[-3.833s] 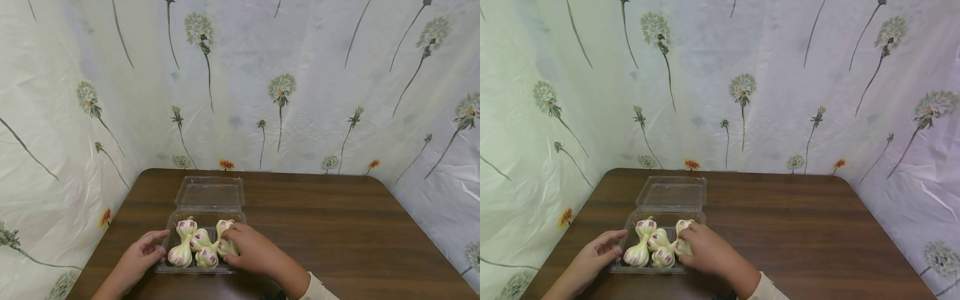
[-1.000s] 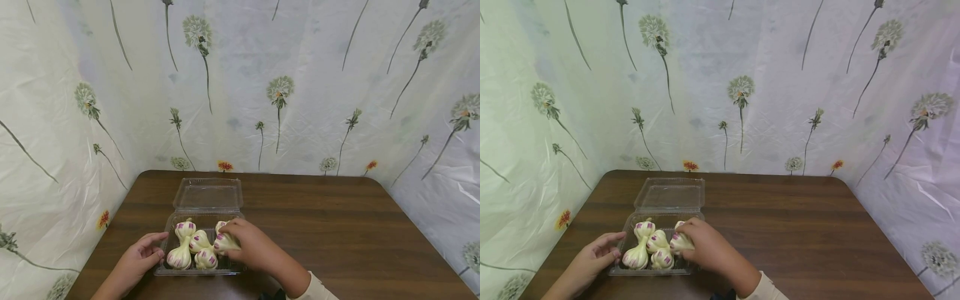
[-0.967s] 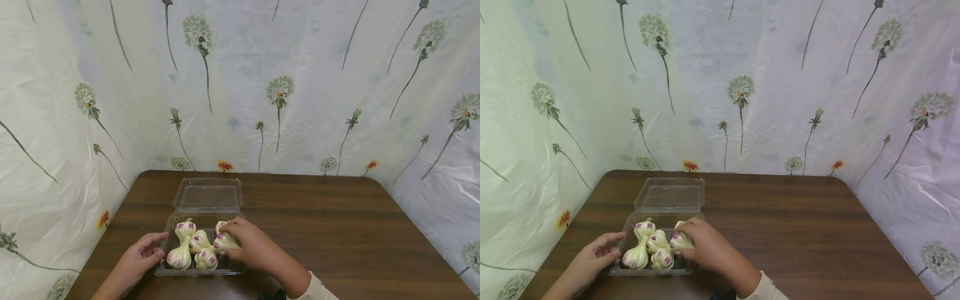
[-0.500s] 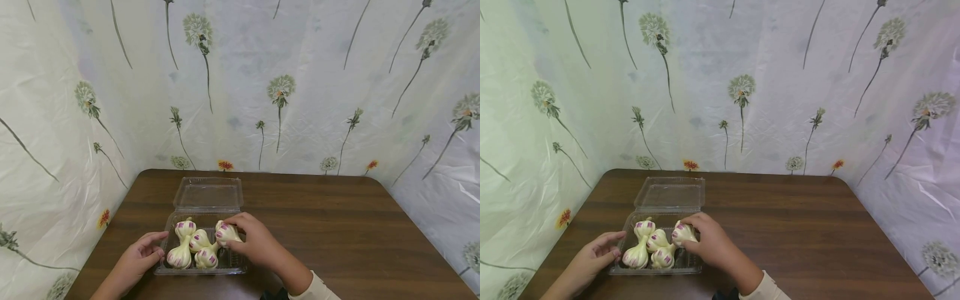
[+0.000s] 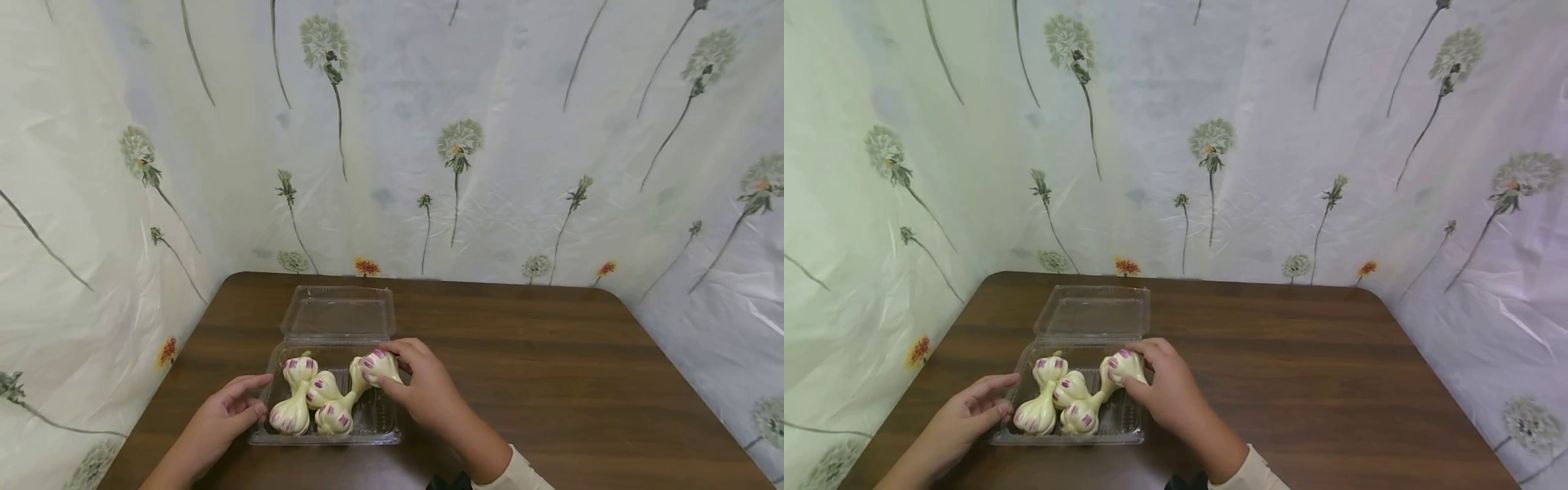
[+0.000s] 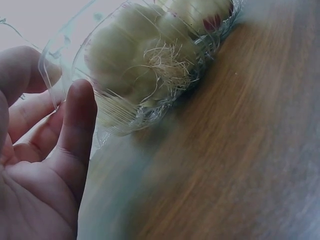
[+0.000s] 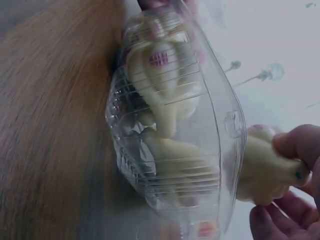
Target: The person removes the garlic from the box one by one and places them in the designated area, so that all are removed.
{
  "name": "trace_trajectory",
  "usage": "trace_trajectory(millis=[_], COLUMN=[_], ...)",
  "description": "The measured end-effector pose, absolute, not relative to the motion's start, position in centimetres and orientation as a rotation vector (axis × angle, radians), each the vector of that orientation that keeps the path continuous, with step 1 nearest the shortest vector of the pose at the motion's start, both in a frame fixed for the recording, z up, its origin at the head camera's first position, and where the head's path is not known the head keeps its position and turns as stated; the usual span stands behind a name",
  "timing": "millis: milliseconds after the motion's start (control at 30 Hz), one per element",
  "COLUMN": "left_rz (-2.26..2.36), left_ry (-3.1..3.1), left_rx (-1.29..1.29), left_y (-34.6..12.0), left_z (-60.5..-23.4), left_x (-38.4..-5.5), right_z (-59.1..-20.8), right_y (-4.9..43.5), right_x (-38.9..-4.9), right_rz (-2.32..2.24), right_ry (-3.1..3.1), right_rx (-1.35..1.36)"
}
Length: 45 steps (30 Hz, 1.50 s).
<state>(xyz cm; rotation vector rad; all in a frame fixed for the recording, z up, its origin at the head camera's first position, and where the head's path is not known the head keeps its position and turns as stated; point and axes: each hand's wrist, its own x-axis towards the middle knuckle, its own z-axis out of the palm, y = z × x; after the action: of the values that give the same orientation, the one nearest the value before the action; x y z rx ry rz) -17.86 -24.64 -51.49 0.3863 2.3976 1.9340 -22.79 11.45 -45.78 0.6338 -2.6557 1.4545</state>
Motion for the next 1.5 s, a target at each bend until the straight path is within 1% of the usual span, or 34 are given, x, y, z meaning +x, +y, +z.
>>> trace_trajectory(millis=[533,1067,1500], left_rz=[1.927,1.929,1.938], left_ry=[2.400,2.406,2.408], left_rx=[0.397,0.387,0.442], left_y=[-24.6,-24.6,-24.6], left_z=[-51.3,-51.3,-51.4], left_x=[-17.8,-17.8,-17.8], right_z=[-47.0,-47.9,-48.7], right_y=[13.1,15.3,17.8], right_x=[-23.5,-24.5,-25.7], right_rz=[1.550,1.490,1.375], right_ry=[-2.527,-2.505,-2.561], right_rx=[0.418,0.318,0.220])
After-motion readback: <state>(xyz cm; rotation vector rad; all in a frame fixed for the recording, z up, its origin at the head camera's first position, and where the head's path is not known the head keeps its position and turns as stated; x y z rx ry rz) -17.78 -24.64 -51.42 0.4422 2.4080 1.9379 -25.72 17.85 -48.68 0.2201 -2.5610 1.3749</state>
